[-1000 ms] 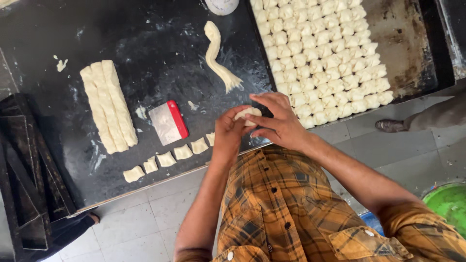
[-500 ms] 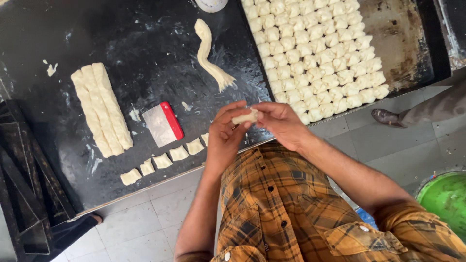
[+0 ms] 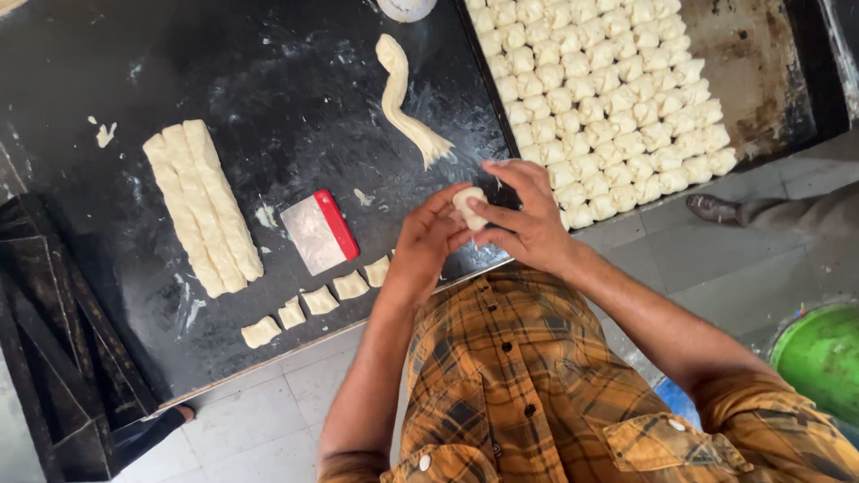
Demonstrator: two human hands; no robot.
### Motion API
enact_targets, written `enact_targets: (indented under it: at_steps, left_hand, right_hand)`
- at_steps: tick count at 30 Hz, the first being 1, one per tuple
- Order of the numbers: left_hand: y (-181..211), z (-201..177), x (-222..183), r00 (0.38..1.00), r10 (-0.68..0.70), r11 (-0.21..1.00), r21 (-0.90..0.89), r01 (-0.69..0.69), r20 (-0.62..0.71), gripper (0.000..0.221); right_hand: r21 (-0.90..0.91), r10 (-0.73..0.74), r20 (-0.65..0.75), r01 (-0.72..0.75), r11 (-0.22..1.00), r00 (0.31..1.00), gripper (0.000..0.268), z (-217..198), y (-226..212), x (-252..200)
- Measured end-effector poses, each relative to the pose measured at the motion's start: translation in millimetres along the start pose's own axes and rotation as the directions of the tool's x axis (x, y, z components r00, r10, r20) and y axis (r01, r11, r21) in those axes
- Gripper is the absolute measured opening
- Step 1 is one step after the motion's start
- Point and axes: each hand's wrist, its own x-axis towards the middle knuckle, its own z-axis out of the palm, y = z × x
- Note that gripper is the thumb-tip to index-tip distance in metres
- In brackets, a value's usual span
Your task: The person cuts long strips of dough into smaller pieces using a bench scraper and then rolls each piece by hand into small rounds, placing them onto a large baking tray.
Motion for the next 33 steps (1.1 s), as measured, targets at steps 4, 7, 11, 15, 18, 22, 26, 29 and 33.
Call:
enact_targets:
  at_steps: [4,7,11,15,18,22,26,29,33]
  left_hand:
    - [0.7,6.2,3.2,0.995,0.057,0.991,0.116,-0.066,0.081,0.039]
    - [-2.0,19.8,12.6,0.976,0.159,0.936,0.291,-0.197,0.151,0.041]
    - [-19.0,38.7,34.2,0.977,0.2,0.885,0.415,-0.212,0.071,0.037]
    - [-36.5,66.4,61.5,0.958,0.272,0.873,0.396,-0.285,0.091,0.06]
    - [-44.8,91.2,76.3,0.981,0.166,0.968,0.174,-0.182,0.103,0.094]
    - [-51.2,108.1,81.5,0.968,0.249,0.918,0.311,-0.245,0.028,0.106]
    - [-57.1,93.5,73.2,0.957,0.252,0.915,0.359,-0.185,-0.147,0.092]
    - [-70.0,76.0,62.0,0.931,0.255,0.941,0.288,-0.178,-0.259,0.072]
    - [-86.9,54.4,41.3,0.875,0.278,0.959,0.169,-0.228,-0.397,0.049]
  right_hand:
    - [0.254,0.158,-0.103,-0.128,0.959,0.982,0.048,1.8,10.2,-6.7]
    - [0.91,0.583,0.372,-0.407,-0.076,0.722,0.082,0.2,22.5,-5.9]
    - [0.775,0.45,0.597,-0.332,-0.539,0.665,0.067,-19.5,42.5,-11.1]
    - [0.824,0.434,0.534,-0.562,-0.075,0.726,0.045,-53.6,85.8,-21.4]
    - [0.61,0.482,0.482,-0.675,0.416,0.732,0.035,-75.3,137.1,-35.0]
    - [0.537,0.749,0.317,-0.761,0.365,0.582,0.043,-100.0,268.2,-26.0]
    - [0.44,0.737,-0.055,-0.646,0.624,0.674,0.013,-115.8,432.1,-1.0]
    - [0.275,0.674,0.017,-0.651,0.707,0.739,0.013,-96.8,504.4,-7.8]
    - [0.174,0.56,0.161,-0.582,0.795,0.813,0.017,-81.9,520.8,-19.3]
